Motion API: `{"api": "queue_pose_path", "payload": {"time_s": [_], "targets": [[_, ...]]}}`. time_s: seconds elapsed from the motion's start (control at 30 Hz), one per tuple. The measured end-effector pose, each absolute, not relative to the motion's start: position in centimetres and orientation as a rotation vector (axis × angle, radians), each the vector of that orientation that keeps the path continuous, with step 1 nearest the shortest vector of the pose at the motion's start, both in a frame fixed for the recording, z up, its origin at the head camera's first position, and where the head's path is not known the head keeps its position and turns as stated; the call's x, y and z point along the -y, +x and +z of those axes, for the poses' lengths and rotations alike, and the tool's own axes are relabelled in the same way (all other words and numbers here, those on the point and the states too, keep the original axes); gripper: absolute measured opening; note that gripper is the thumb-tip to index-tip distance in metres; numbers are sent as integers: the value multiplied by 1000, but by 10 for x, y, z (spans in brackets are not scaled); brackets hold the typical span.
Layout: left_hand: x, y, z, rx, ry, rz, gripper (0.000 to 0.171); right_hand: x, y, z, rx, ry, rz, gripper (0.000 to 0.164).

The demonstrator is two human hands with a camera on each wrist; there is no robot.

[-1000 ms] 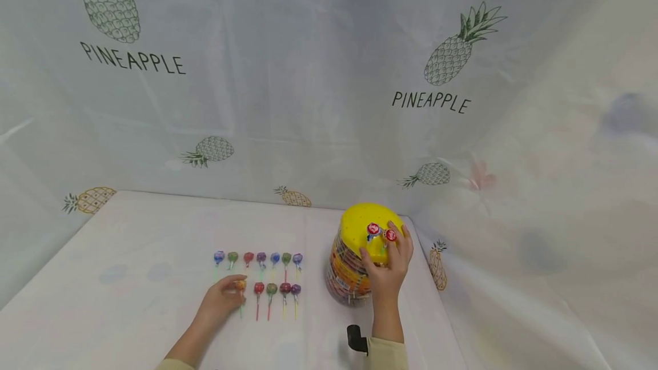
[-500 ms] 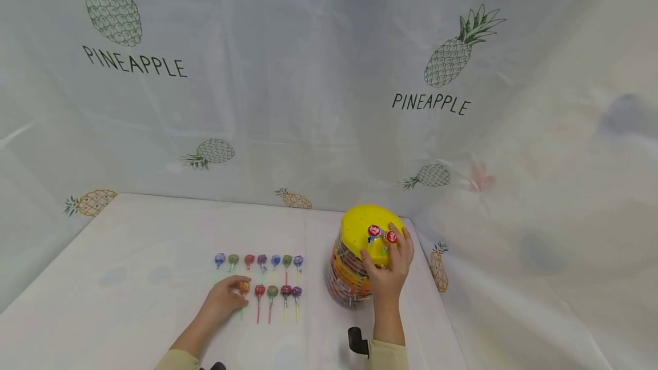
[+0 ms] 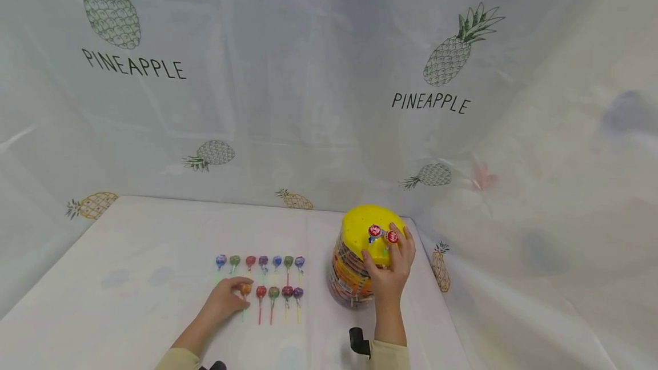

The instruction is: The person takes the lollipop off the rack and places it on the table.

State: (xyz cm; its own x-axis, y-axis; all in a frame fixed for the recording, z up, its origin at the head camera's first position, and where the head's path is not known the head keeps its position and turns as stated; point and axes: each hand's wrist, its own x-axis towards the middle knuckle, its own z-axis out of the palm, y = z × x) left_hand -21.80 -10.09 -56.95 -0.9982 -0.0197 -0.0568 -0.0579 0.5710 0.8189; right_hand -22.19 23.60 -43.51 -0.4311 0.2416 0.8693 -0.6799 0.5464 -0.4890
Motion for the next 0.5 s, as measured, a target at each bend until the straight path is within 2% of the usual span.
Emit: {"api": "queue_pose_path", "payload": {"time_s": [0.5], "targets": [[105,-217,-574,-2733,-126,1437,57,-236,-225,-437,1717,366,1098,35]]}}
